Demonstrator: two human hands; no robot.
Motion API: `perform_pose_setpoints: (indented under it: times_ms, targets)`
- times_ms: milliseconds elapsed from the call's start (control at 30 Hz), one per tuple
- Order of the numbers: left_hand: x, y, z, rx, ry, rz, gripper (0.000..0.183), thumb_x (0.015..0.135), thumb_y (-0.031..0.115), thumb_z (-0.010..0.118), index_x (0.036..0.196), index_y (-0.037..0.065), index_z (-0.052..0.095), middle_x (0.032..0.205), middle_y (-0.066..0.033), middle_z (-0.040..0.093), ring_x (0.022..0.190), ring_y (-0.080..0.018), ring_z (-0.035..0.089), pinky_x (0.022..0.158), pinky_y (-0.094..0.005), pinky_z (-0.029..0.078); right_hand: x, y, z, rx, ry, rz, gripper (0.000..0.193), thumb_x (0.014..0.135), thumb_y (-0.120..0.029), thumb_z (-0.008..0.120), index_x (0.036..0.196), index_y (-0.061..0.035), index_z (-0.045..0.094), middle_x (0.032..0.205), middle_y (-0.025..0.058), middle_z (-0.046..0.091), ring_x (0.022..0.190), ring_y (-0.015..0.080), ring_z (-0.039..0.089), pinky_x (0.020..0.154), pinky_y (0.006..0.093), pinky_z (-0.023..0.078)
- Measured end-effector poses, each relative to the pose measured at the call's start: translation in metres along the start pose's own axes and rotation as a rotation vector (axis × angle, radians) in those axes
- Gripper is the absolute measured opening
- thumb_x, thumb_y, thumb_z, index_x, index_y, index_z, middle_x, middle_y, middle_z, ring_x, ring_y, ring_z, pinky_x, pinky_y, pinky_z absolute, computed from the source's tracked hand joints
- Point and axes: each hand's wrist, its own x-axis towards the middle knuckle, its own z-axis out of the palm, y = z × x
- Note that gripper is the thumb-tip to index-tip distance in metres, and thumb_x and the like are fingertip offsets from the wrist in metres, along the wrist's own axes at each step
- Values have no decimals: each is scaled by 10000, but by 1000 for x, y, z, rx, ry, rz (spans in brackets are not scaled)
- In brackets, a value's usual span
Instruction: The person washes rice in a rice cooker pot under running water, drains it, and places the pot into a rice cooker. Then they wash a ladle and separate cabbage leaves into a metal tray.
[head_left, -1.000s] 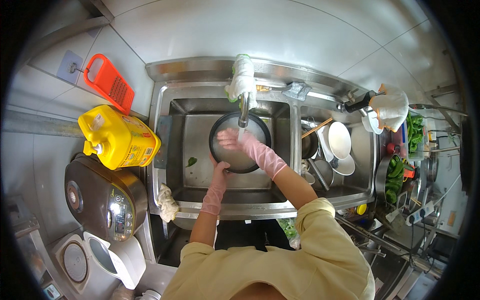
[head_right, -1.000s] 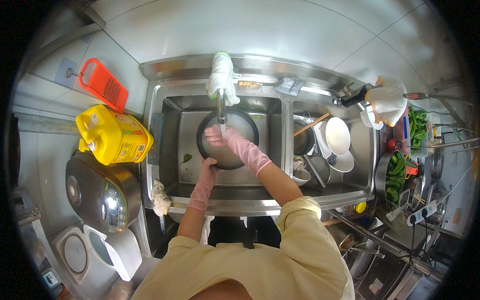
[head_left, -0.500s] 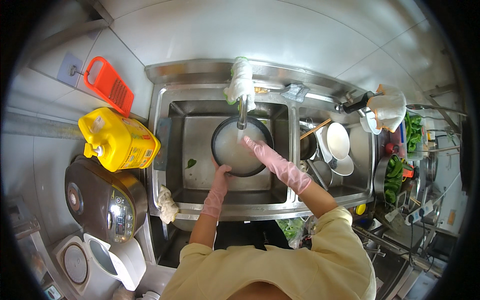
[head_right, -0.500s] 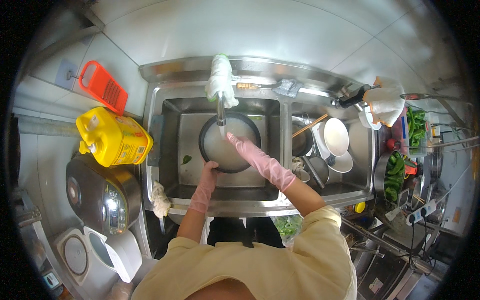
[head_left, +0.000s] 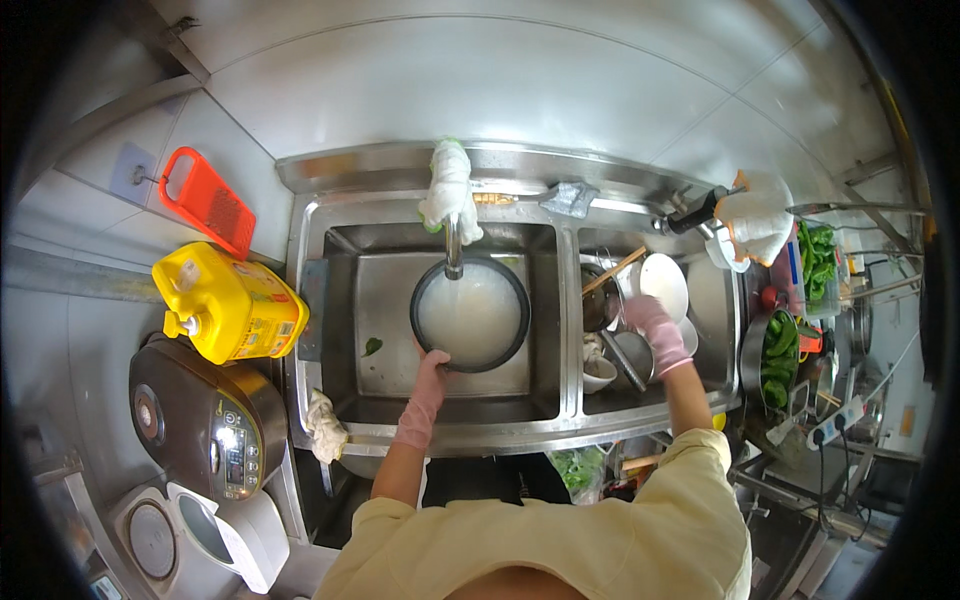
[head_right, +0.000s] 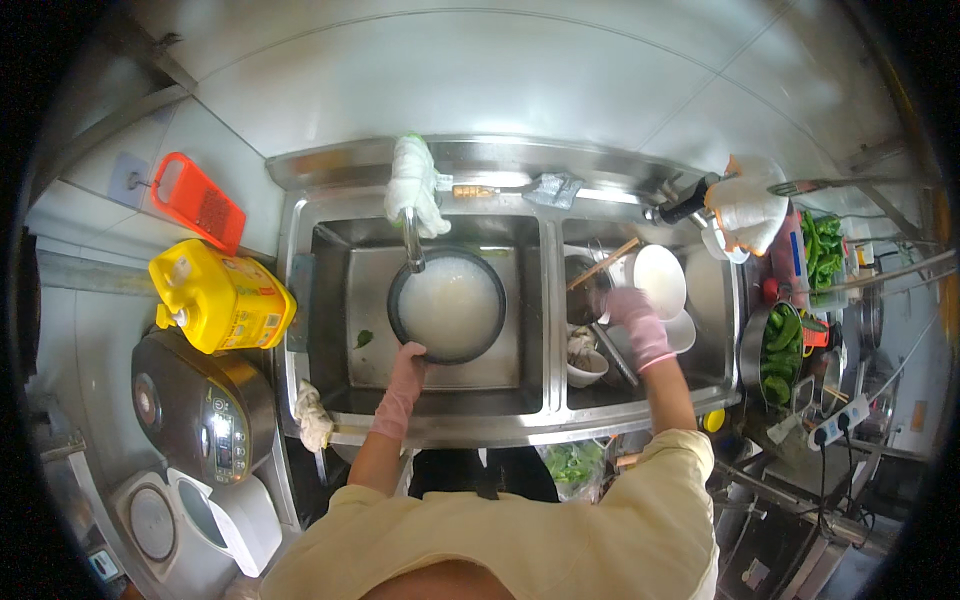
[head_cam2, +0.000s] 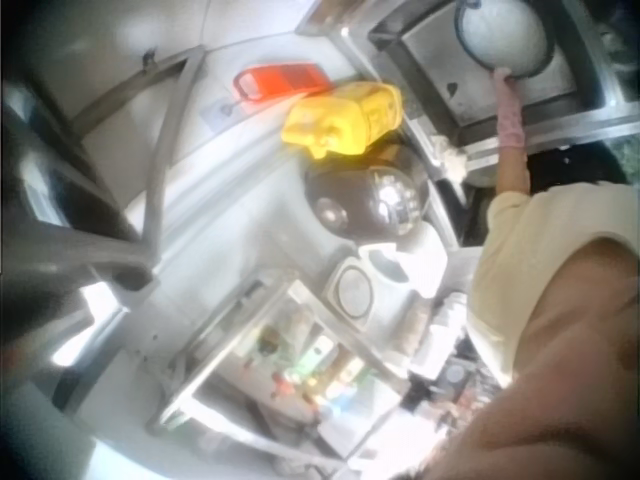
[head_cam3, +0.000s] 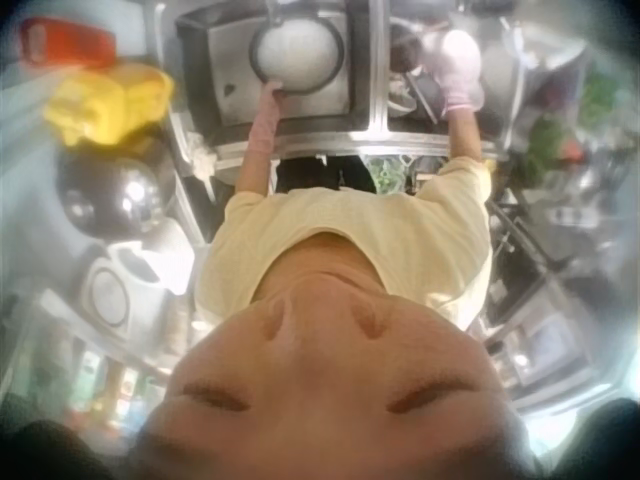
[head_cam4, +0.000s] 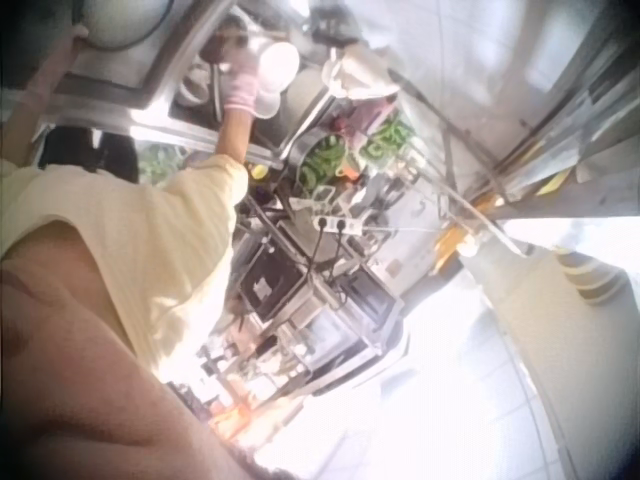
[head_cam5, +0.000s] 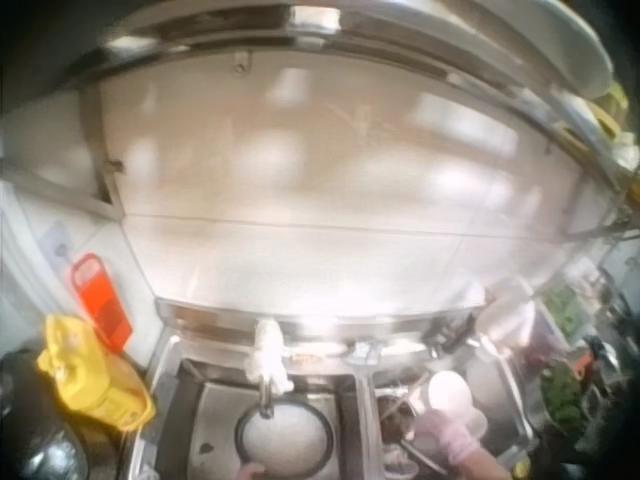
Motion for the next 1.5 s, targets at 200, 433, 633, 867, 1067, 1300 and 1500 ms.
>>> perform_pose_setpoints:
  times_ms: [200, 433, 633, 867, 1067, 1300, 1500]
  targets:
    - [-11, -1, -2, 14, 99, 3, 685, 680, 184, 586, 1334, 235, 389, 1217, -56, 497, 1106, -275, 495, 795, -487, 484, 67, -89, 35, -187, 271, -334, 289, 883, -307, 531, 1003, -88, 675, 998, 159, 671, 972, 343, 623, 849, 417, 489]
    - [-17, -3, -9, -2, 118, -34, 743, 685, 180, 582, 1371, 286, 317, 1288, -65, 423, 1129, -305, 474, 793, -503, 488, 164, -232, 84, 787, -67, -590, 264, 903, -166, 600, 1072, 37, 609, 959, 105, 677, 904, 164, 612, 767, 325, 502]
    - [-35, 8, -5, -11, 87, -2, 763, 682, 194, 582, 1388, 278, 305, 1280, -63, 423, 1109, -284, 473, 808, -462, 492, 86, -183, 32, 453, -210, -452, 427, 908, -230, 610, 1290, -50, 544, 1169, 86, 635, 992, 175, 599, 913, 320, 456]
    - [-54, 17, 5, 63, 65, -38, 791, 703, 219, 569, 1414, 277, 226, 1263, -49, 441, 1083, -246, 486, 823, -425, 463, 12, -29, -39, 625, 31, -195, 364, 918, -252, 574, 1211, -37, 588, 1086, 124, 667, 1000, 270, 637, 912, 382, 474]
    - [-77, -4, 17, -84, 44, -162, 558, 723, 241, 569, 1264, 133, 482, 1190, -50, 538, 1076, -240, 521, 865, -441, 453, -10, -71, 38, 164, 385, -436, 401, 923, -257, 584, 1271, -62, 561, 1066, 197, 659, 983, 297, 647, 874, 361, 491]
    - [-102, -24, 34, -217, 11, -257, 505, 742, 253, 550, 1221, 94, 527, 1215, -80, 555, 1121, -287, 516, 912, -517, 434, -44, -144, 57, -290, 326, -475, 357, 797, -197, 667, 1138, -97, 634, 861, 131, 640, 798, 343, 612, 710, 436, 487]
    - [-115, -30, 39, -280, -18, -330, 531, 751, 250, 536, 1257, 94, 495, 1264, -90, 527, 1153, -307, 501, 911, -537, 437, -46, -137, 61, -228, 247, -465, 316, 783, -71, 648, 1099, -71, 660, 803, 126, 617, 781, 306, 595, 725, 389, 482]
